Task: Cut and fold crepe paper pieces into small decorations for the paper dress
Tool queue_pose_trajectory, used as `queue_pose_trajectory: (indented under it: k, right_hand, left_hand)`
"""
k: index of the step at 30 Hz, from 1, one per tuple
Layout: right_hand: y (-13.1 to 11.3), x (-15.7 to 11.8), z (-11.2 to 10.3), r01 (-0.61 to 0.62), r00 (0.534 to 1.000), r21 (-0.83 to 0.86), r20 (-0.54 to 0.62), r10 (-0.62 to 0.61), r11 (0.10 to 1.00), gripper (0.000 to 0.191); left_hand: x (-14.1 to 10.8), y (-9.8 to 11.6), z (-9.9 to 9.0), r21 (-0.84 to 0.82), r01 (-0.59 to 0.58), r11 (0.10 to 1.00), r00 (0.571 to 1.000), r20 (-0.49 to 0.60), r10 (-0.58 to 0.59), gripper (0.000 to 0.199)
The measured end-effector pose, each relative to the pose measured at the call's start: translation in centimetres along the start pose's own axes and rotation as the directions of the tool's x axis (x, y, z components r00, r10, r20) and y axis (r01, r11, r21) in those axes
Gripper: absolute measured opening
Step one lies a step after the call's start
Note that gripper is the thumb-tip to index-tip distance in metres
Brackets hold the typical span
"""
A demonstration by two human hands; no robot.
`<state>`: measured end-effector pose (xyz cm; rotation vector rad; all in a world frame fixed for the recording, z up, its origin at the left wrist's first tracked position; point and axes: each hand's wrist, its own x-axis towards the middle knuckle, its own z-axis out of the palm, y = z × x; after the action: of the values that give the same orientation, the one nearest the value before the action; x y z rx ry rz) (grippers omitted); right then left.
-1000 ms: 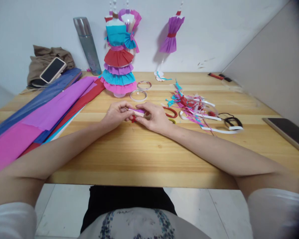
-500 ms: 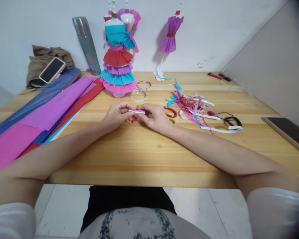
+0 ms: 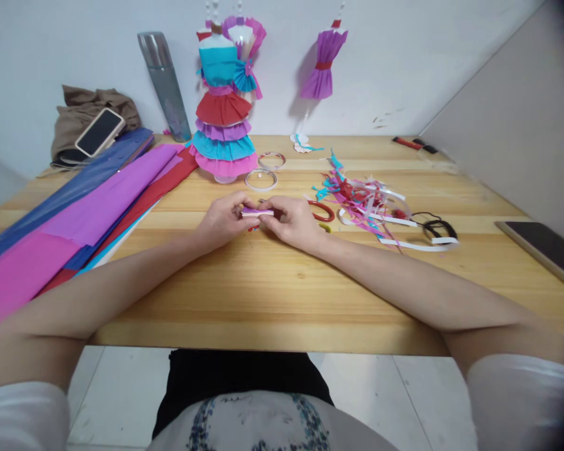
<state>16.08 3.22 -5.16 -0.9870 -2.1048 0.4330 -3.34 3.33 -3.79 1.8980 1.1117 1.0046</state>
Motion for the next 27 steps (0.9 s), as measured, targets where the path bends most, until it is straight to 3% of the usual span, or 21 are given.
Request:
queue_pose_trajectory:
  k: [5, 18, 22, 27]
  right_hand:
    - [0.04, -0.03, 0.10, 0.026, 1.000, 0.017, 0.003, -0.026, 1.000, 0.011]
    - [0.02, -0.01, 0.16, 0.020, 1.000, 0.043, -0.017, -0.019, 0.999, 0.012]
    - [0.16, -0.04, 0.22, 0.019, 0.999, 0.044, -0.039, -0.017, 0.999, 0.016]
    - [0.19, -0.03, 0.13, 0.026, 0.995, 0.034, -0.101, -0.022, 0.999, 0.026]
  left_hand:
    - [-0.12, 0.01, -0.11, 0.127, -0.105, 0.986, 0.994, -0.022, 0.109, 0.014]
    - [-0.07, -0.24, -0.17, 0.145, -0.133, 0.980, 0.990, -0.019, 0.137, 0.014]
    - [-0.03, -0.44, -0.17, 0.065, -0.084, 0.994, 0.996, -0.027, 0.086, 0.014]
    - [0.17, -0.62, -0.15, -0.190, 0.063, 0.980, 0.998, 0.015, -0.062, 0.032]
